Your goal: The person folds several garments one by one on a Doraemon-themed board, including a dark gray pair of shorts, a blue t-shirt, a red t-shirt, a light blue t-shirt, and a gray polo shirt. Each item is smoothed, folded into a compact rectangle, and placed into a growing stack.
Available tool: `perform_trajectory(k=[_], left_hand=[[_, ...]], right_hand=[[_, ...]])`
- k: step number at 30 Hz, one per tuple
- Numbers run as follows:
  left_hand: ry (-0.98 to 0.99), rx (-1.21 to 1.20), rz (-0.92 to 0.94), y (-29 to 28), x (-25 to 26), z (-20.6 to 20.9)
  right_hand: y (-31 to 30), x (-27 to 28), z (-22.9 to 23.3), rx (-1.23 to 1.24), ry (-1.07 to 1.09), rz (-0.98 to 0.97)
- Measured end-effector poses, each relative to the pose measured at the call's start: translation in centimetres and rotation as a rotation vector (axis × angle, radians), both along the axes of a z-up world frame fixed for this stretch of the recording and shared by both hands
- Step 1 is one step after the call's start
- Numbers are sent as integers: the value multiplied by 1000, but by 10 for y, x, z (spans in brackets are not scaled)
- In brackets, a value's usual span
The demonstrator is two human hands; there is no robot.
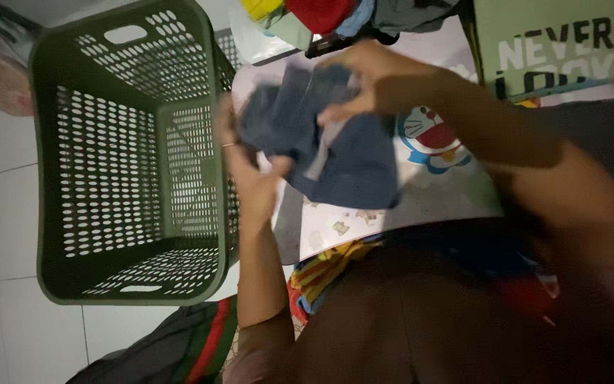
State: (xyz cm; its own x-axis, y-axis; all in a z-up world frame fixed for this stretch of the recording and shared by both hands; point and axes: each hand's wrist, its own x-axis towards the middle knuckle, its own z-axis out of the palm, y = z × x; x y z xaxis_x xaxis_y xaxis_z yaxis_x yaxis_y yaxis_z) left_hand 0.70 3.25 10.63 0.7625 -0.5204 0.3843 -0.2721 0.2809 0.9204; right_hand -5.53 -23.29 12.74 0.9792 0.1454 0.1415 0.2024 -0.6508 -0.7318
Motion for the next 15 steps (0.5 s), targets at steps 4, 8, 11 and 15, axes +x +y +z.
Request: perform_trajectory(k=[4, 8, 11, 15], left_hand=[[54, 334, 52, -31, 2, -12], [-153, 78, 21, -43, 12, -5], [-585, 263, 82, -40, 14, -10], [-589, 371, -165, -43, -4, -50]], right_hand=[[-23, -11, 2, -97, -331, -308], [-46, -35, 12, 45, -378, -42], [-50, -54, -1, 42, -512, 183], [-25, -97, -62, 204, -288, 149]])
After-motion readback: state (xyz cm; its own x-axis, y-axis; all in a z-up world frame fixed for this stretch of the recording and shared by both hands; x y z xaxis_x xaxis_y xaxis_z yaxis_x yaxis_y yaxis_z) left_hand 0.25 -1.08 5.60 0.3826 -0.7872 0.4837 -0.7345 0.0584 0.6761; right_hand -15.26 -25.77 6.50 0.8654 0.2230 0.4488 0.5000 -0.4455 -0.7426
